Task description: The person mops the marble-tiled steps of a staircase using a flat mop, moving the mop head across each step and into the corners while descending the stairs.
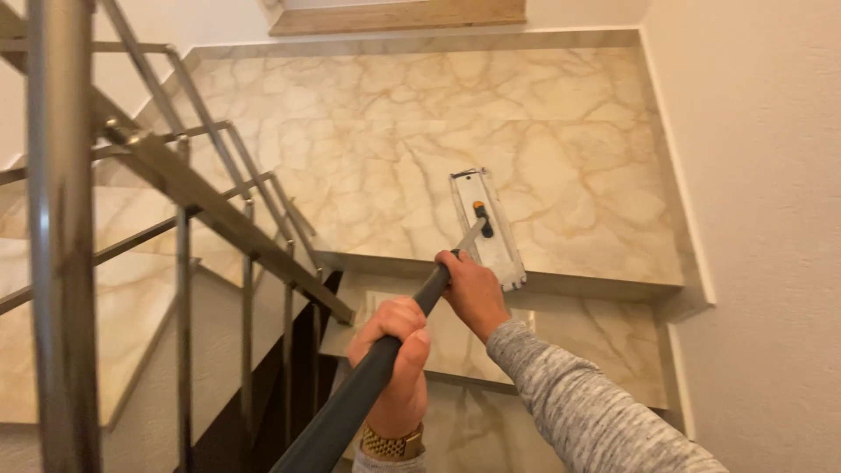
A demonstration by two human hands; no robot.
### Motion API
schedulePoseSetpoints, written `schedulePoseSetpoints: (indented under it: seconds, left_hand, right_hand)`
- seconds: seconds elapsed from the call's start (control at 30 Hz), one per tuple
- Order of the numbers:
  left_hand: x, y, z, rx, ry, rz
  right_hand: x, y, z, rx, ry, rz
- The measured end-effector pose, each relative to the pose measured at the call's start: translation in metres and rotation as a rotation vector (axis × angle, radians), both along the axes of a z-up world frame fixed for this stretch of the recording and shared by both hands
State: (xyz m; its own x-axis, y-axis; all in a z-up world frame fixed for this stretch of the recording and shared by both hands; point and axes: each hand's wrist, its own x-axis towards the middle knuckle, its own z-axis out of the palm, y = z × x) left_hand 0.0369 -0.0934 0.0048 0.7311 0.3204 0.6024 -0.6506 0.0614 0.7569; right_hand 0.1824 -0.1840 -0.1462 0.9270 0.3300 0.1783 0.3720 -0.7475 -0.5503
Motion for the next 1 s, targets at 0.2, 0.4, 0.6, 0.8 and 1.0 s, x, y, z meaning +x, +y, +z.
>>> schedulePoseSetpoints:
  seconds: [0.2,0.4,0.6,0.8,1.0]
  left_hand:
    - [0.020,-0.073,-0.005,-0.064,0.009,-0.086]
    - [0.027,-0.129,-0.004,-0.030,0.014,-0.142]
    - [0.026,-0.171,-0.004,-0.063,0.073,-0.195]
    - [0.026,-0.194,-0.010,-0.050,0.080,-0.263]
    - [0.017,-0.206,-0.004,-0.028,0.102,-0.302]
  right_hand:
    - [0.012,-0.087,-0.012,-0.034,-0.006,-0.115]
    - [0.008,-0.153,0.000,0.008,0.012,-0.192]
    - [-0.002,-0.203,0.006,0.021,0.056,-0.267]
    - [-0.010,-0.237,0.003,-0.040,0.054,-0.337]
    - [-0.022,-0.256,-0.010,-0.028,-0.005,-0.396]
